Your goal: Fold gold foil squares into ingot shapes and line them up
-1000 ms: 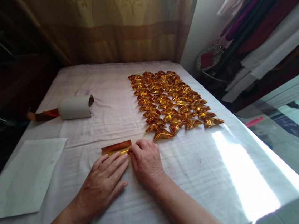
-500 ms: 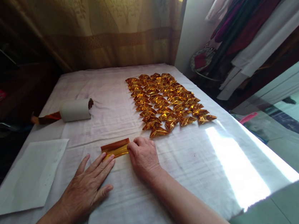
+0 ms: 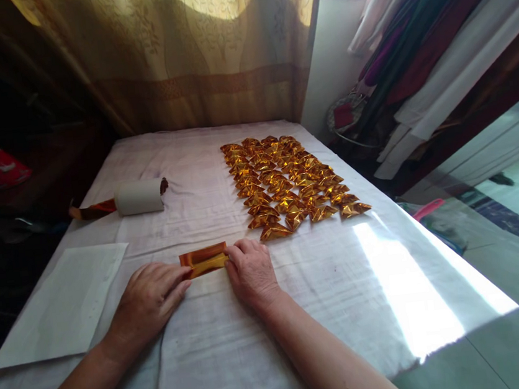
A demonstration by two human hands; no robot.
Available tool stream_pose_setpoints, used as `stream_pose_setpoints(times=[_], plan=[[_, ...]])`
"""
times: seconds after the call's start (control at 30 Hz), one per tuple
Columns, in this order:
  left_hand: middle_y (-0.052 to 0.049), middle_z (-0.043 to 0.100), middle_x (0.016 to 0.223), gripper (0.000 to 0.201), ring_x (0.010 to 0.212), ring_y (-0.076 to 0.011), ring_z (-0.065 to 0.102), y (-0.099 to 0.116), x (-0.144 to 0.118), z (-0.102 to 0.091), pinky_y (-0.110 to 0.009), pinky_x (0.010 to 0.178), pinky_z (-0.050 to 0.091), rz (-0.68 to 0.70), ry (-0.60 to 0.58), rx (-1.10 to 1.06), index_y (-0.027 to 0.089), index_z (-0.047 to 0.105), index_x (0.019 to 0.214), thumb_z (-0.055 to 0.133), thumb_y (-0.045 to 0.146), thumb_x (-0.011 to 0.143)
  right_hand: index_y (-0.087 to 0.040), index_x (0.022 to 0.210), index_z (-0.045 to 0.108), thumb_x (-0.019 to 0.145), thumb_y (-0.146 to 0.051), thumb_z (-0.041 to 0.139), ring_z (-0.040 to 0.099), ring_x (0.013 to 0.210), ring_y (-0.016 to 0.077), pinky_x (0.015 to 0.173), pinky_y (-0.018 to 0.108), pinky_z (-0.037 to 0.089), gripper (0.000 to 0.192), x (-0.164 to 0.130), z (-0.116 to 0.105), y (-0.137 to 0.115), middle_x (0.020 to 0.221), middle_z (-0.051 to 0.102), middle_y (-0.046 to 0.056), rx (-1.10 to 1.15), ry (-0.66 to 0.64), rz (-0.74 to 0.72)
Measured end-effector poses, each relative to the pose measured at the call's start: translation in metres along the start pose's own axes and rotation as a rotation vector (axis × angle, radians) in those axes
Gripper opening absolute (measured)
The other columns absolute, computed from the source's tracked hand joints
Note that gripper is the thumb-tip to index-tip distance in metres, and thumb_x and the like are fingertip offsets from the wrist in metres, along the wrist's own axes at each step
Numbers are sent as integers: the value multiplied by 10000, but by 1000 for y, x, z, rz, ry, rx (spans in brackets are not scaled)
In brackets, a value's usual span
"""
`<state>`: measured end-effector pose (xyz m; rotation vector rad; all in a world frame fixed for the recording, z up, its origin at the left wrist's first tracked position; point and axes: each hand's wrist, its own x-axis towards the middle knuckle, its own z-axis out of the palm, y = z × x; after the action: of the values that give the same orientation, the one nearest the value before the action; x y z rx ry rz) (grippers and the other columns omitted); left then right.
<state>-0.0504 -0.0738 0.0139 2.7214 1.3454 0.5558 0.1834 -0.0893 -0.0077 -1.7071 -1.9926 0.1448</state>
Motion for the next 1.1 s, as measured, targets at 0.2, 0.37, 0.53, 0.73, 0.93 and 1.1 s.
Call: stream_pose_setpoints(times=[0.2,0.37,0.53,0.73,0.93,1.1], plan=[[-82,689,1036,210,985,-266,606,0,6,13,-401,860,465,-109,62,15,211,671,1066,574,325,918,-185,1227,619,897,-240,608,587,1033,241,872,371,413,335,-2,2,0,1108,672,94,18,10,15],[-114,659,1164,341,1075,-286,581,-5,-3,21,-426,941,449,-156,136,38,197,558,1230,561,366,933,-158,1295,575,885,-278,613,585,1071,264,913,401,422,429,-2,3,0,1162,663,126,44,29,35],[-132,633,1236,448,1128,-291,576,-8,-3,26,-424,969,442,-188,160,54,189,491,1319,566,389,925,-204,1104,659,847,-250,640,603,1011,235,862,368,437,261,-2,2,2,1095,669,87,136,60,7],[-94,695,1104,163,1036,-274,623,-10,2,25,-410,893,472,-213,199,-114,215,626,958,597,352,875,-227,896,655,814,-191,626,611,989,230,837,358,430,94,-2,5,9,1028,673,69,255,99,-36],[-47,746,934,178,928,-243,660,-12,4,19,-397,884,481,-276,165,-419,230,614,759,589,382,850,-227,855,617,834,-163,568,634,988,225,846,362,447,83,0,2,10,1046,701,69,362,136,-113],[-19,709,831,264,761,-186,662,-5,3,18,-316,747,523,-465,188,-716,208,626,944,619,437,811,-228,896,607,885,-201,537,659,792,175,756,298,492,76,0,-5,2,844,708,24,506,151,-64]])
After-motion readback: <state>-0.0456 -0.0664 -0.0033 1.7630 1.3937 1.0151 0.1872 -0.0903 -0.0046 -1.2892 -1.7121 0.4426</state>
